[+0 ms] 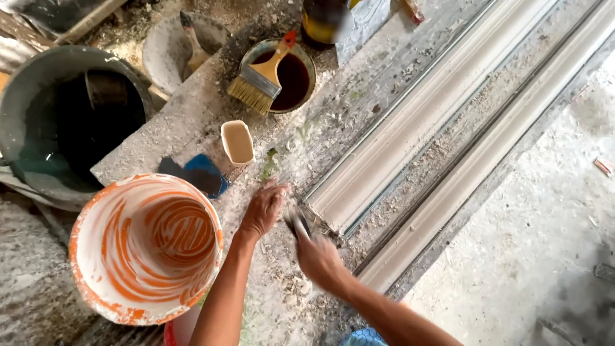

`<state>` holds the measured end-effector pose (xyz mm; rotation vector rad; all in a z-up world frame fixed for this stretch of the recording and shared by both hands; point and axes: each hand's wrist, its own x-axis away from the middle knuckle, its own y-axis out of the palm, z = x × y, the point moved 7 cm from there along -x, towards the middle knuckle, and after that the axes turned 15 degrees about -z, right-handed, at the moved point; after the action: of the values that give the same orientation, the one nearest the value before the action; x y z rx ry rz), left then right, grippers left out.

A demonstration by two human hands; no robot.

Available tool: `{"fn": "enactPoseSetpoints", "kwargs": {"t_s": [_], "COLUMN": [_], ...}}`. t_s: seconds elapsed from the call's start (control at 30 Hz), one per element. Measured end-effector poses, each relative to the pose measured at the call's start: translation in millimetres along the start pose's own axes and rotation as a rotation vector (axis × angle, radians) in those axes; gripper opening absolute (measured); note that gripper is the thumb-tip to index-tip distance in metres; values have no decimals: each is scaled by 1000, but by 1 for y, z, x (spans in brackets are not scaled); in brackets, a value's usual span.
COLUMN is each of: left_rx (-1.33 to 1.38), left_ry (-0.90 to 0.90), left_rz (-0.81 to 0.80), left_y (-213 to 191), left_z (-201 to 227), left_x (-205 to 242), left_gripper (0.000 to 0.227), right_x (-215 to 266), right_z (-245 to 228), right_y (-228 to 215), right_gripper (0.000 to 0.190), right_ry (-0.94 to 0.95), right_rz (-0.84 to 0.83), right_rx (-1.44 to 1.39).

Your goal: The person is using a scraper to clean and shape the edges of decorative plaster cornices on a workbench.

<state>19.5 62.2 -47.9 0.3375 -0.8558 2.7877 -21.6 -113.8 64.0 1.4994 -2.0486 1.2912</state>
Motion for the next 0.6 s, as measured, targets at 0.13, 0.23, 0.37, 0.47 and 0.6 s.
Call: {"fn": "enactPoseSetpoints", "kwargs": {"t_s": [0.13,0.23,0.37,0.47,0.6], "left_rx": [-211,-408,-474,-355,-323], "left_ry": [34,80,108,-11,55], "left_rz": [125,196,127,-23,36], "left_y": [-24,-18,-8,1,2], "left_z": [31,32,31,32,28], "left_x": [-3,0,10,20,21], "left_gripper": [56,55,54,53,53], "right_x": [85,62,-35,-33,59], "right_z": [123,79,11,16,59], "right_y": [128,84,25,35,83], "right_gripper": [56,60,53,43,57], "right_ry": [190,123,-22,46,38], "right_rz": [-339,-238,-62,-213,-202], "right_rx": [163,57,15,145,219]}}
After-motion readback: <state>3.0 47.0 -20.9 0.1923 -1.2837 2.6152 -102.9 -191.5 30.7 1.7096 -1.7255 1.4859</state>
